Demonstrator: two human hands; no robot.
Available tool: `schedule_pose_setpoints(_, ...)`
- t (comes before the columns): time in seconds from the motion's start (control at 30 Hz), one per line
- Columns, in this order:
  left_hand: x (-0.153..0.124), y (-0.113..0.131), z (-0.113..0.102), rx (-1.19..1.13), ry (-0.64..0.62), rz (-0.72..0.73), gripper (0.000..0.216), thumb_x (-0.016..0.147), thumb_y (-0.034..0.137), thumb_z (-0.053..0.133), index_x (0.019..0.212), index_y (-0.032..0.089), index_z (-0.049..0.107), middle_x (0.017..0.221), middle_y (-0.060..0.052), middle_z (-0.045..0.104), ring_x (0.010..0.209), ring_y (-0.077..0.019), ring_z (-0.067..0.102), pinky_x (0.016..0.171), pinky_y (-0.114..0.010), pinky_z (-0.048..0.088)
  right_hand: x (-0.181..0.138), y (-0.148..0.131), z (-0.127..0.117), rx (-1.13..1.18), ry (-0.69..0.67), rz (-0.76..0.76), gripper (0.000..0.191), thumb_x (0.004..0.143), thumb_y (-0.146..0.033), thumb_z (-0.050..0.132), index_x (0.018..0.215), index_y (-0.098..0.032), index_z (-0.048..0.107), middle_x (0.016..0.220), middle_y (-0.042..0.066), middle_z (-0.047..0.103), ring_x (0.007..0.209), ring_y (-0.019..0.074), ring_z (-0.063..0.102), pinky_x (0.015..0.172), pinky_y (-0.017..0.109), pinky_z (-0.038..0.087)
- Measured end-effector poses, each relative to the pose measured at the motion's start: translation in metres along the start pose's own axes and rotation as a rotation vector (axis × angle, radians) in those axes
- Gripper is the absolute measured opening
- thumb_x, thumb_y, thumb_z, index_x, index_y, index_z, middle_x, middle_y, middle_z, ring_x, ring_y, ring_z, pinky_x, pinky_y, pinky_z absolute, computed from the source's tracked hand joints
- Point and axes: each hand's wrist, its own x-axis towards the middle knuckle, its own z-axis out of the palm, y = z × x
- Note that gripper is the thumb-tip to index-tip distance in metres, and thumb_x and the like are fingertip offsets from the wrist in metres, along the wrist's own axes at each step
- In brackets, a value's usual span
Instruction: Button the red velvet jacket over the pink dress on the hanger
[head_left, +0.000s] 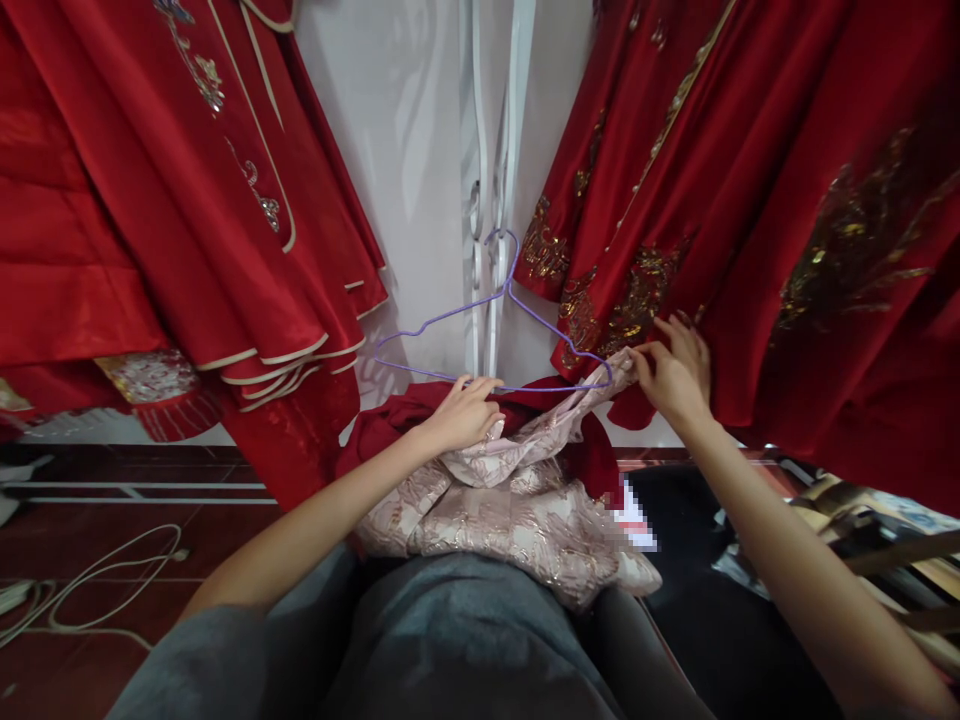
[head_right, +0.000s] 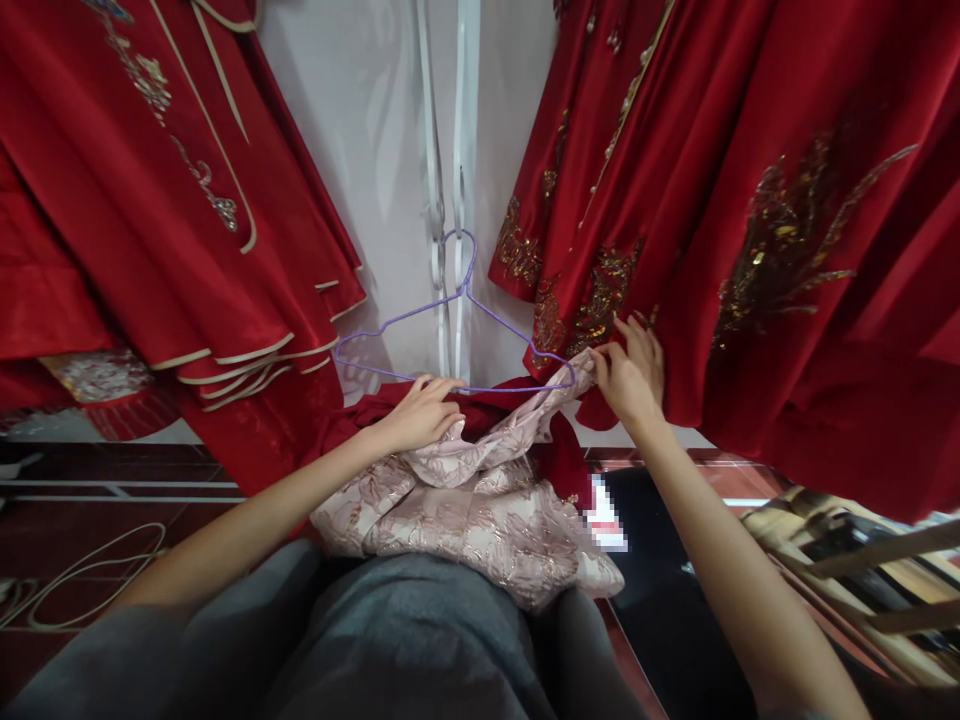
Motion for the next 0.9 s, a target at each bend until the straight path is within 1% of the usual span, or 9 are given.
schedule_pose_setpoints(0.1,0.0,0.002,-0.001,-0.002,-0.008,-0.013,0.036,0.096,0.026,0.039,0.081,0.016,0.07,0.133,-0.014,0.053,0.126,-0.0257,0.045,0.103,-0.047,0.031,0.006,-0.011,-0.006,0.011,-0.001,0.008,0.026,0.091,-0.032,0.045,0.093,-0.018,0.067,0.132,0.014,0.056,0.13,0.0292,0.043,0.108,0.049,0.033)
schedule_pose_setpoints(0.17,0.0,0.002,-0.002,0.004,-0.01,-0.024,0.036,0.096,0.026,0.039,0.082,0.016,0.071,0.133,-0.014,0.054,0.125,-0.0262,0.046,0.103,-0.048,0.031,0.009,-0.011,-0.006,0.01,-0.019,-0.005,0.026,0.091,-0.031,0.044,0.091,-0.018,0.067,0.131,0.014,0.056,0.132,0.029,0.042,0.108,0.048,0.034)
schedule_pose_setpoints(0.37,-0.004,-0.004,-0.004,0.046,0.007,-0.02,0.035,0.095,0.025,0.04,0.082,0.016,0.071,0.132,-0.013,0.055,0.122,-0.0248,0.048,0.102,-0.045,0.031,-0.001,0.016,-0.005,-0.043,-0.07,-0.073,0.025,0.089,-0.028,0.046,0.088,-0.016,0.068,0.14,0.015,0.049,0.139,0.03,0.032,0.112,0.049,0.028)
schedule_pose_setpoints(0.47,-0.005,-0.005,-0.003,0.053,0.009,-0.023,0.035,0.095,0.025,0.039,0.082,0.015,0.07,0.133,-0.013,0.055,0.122,-0.0248,0.048,0.101,-0.044,0.031,-0.01,0.026,-0.005,-0.058,-0.053,-0.074,0.024,0.089,-0.028,0.046,0.087,-0.016,0.067,0.142,0.015,0.047,0.14,0.0301,0.03,0.114,0.048,0.025)
schedule_pose_setpoints(0.57,-0.004,-0.006,-0.003,0.03,-0.001,-0.028,0.035,0.096,0.026,0.039,0.082,0.015,0.07,0.132,-0.013,0.055,0.122,-0.0249,0.048,0.1,-0.045,0.031,-0.012,0.027,-0.005,-0.06,-0.028,-0.064,0.024,0.09,-0.029,0.046,0.087,-0.016,0.066,0.143,0.015,0.046,0.14,0.0303,0.03,0.113,0.049,0.025)
schedule_pose_setpoints(0.63,-0.004,-0.005,-0.003,0.006,-0.007,-0.032,0.035,0.095,0.026,0.04,0.082,0.015,0.07,0.132,-0.013,0.056,0.122,-0.025,0.048,0.101,-0.046,0.031,-0.009,0.021,-0.007,-0.053,-0.021,-0.052,0.024,0.09,-0.03,0.046,0.088,-0.017,0.066,0.142,0.014,0.047,0.139,0.0306,0.032,0.111,0.05,0.027)
schedule_pose_setpoints(0.7,-0.003,-0.003,-0.004,-0.018,-0.012,-0.033,0.035,0.095,0.026,0.04,0.081,0.016,0.07,0.132,-0.013,0.056,0.123,-0.0249,0.048,0.102,-0.046,0.03,-0.003,0.009,-0.011,-0.038,-0.014,-0.036,0.024,0.091,-0.031,0.046,0.09,-0.018,0.066,0.14,0.013,0.049,0.136,0.0309,0.036,0.109,0.05,0.03)
schedule_pose_setpoints(0.8,0.001,0.002,-0.003,-0.058,-0.016,-0.043,0.037,0.096,0.028,0.039,0.079,0.017,0.069,0.132,-0.013,0.055,0.126,-0.0251,0.046,0.103,-0.047,0.03,0.011,-0.018,-0.016,0.015,0.0,-0.029,0.026,0.092,-0.034,0.045,0.092,-0.02,0.067,0.133,0.011,0.055,0.126,0.0305,0.046,0.105,0.049,0.032)
schedule_pose_setpoints(0.9,0.007,0.009,0.001,-0.131,-0.011,-0.056,0.037,0.096,0.031,0.039,0.081,0.017,0.07,0.132,-0.012,0.055,0.127,-0.0253,0.045,0.103,-0.047,0.03,0.024,-0.045,-0.013,0.109,0.024,-0.035,0.027,0.093,-0.036,0.045,0.091,-0.021,0.066,0.124,0.011,0.06,0.118,0.0302,0.051,0.101,0.048,0.034)
